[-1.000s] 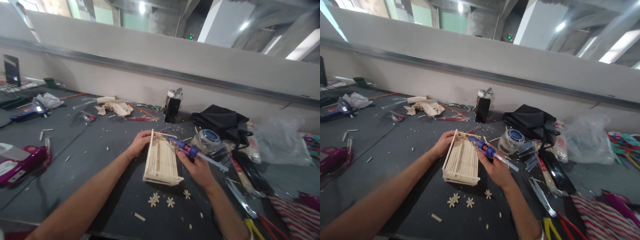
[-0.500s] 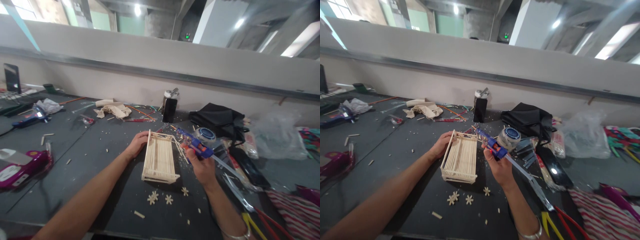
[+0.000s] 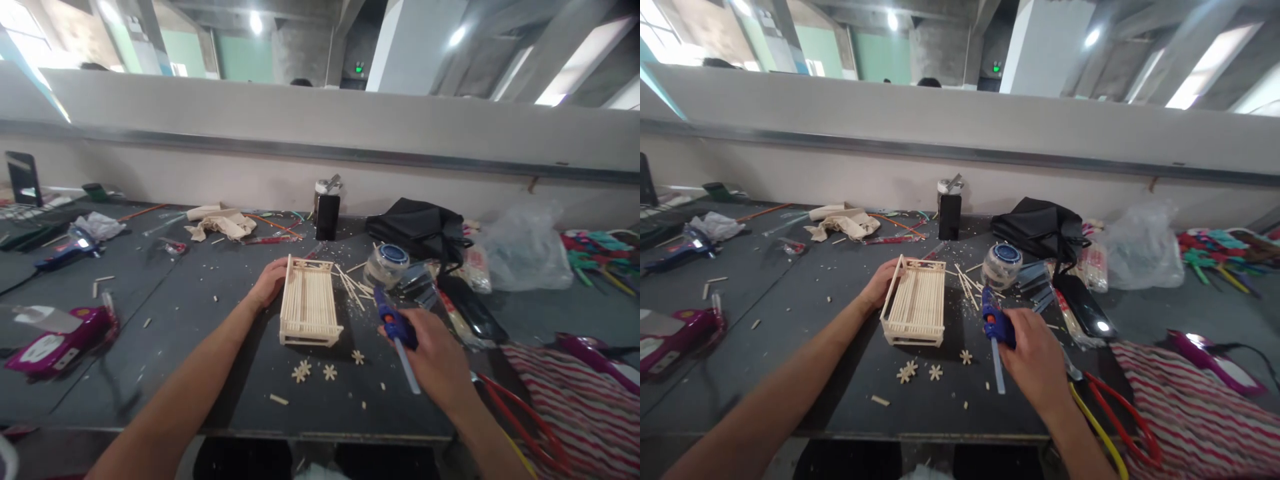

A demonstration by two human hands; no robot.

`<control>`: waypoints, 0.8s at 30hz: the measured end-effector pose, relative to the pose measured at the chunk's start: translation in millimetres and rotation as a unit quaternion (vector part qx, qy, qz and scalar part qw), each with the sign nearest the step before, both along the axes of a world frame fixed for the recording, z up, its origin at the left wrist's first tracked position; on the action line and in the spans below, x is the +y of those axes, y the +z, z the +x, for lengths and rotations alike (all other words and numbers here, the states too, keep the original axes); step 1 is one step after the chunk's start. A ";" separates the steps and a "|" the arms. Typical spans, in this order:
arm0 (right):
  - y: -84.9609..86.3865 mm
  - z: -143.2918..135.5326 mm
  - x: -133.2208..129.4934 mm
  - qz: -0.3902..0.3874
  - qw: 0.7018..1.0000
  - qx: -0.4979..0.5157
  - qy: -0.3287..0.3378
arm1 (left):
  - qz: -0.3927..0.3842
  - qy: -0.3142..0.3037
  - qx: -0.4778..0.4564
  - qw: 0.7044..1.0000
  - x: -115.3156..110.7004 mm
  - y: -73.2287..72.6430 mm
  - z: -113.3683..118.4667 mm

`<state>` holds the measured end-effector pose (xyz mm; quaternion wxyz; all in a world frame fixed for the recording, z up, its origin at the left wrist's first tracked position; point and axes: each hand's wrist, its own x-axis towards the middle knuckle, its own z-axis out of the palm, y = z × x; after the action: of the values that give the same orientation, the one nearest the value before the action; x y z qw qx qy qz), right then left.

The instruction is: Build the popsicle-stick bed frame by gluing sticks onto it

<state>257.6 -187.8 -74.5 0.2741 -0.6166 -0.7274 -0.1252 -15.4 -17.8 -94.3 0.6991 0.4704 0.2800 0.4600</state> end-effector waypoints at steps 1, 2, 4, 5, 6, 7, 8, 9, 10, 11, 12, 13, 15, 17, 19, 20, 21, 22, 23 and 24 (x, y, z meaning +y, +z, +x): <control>-6.2 5.3 -5.1 -0.012 1.000 -0.012 -0.004 | -0.001 0.002 0.001 1.000 -0.2 -0.4 0.1; -11.9 9.6 -9.3 -0.024 0.999 -0.019 -0.010 | -0.004 0.001 0.001 1.000 -0.3 -0.5 0.2; -20.1 15.0 -14.9 -0.056 0.998 -0.026 -0.030 | -0.013 -0.006 -0.001 1.000 -0.1 0.2 0.0; -22.5 16.2 -16.3 -0.077 0.996 -0.024 -0.038 | -0.018 -0.008 -0.004 1.000 0.2 1.1 -0.1; -23.8 16.7 -16.9 -0.100 0.994 -0.020 -0.042 | -0.022 -0.009 -0.007 1.000 0.7 2.1 -0.3; -24.0 16.6 -16.8 -0.123 0.991 -0.013 -0.044 | -0.027 -0.007 -0.011 1.000 1.2 3.2 -0.3; -23.5 16.2 -16.1 -0.147 0.988 -0.003 -0.046 | -0.032 -0.003 -0.014 0.999 1.7 4.0 -0.2; -22.4 15.7 -14.9 -0.170 0.984 0.008 -0.048 | -0.036 0.001 -0.016 0.999 2.2 4.5 0.2; -21.0 15.3 -13.3 -0.191 0.980 0.021 -0.050 | -0.038 0.006 -0.016 0.999 2.7 4.4 0.8; -19.6 14.9 -11.5 -0.209 0.976 0.035 -0.053 | -0.038 0.008 -0.015 0.999 3.2 3.8 1.7; -18.3 14.7 -9.4 -0.221 0.972 0.048 -0.057 | -0.036 0.008 -0.011 0.999 3.6 2.8 2.8; -17.3 14.7 -7.2 -0.231 0.969 0.059 -0.059 | -0.031 0.004 -0.005 0.999 3.9 1.3 4.2; -16.1 15.0 -2.5 -0.241 0.966 0.072 -0.060 | -0.023 -0.013 0.014 1.000 4.3 -1.8 7.1; -15.7 15.3 2.3 -0.248 0.963 0.084 -0.056 | -0.022 -0.021 0.031 0.999 4.3 -3.9 9.4; -15.1 15.3 6.6 -0.261 0.959 0.100 -0.050 | -0.023 -0.007 0.038 0.999 4.2 -4.2 10.7; -14.4 15.2 8.3 -0.268 0.956 0.107 -0.047 | -0.024 0.003 0.038 0.999 4.0 -3.7 11.0; -13.5 15.2 9.6 -0.276 0.954 0.112 -0.041 | -0.025 0.011 0.038 0.999 3.8 -2.9 11.1; -12.3 15.3 10.2 -0.283 0.952 0.113 -0.034 | -0.027 0.016 0.038 0.999 3.3 -1.9 11.2; -10.8 15.6 10.3 -0.288 0.951 0.110 -0.023 | -0.031 0.021 0.039 0.999 2.8 -0.8 11.4; -8.8 16.0 10.0 -0.291 0.951 0.103 -0.011 | -0.034 0.025 0.041 0.998 2.1 0.1 11.6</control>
<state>273.6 -177.8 -83.4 0.1550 -0.6868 -0.6933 0.1537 -3.8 -15.7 -94.2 0.6908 0.4576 0.3358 0.4479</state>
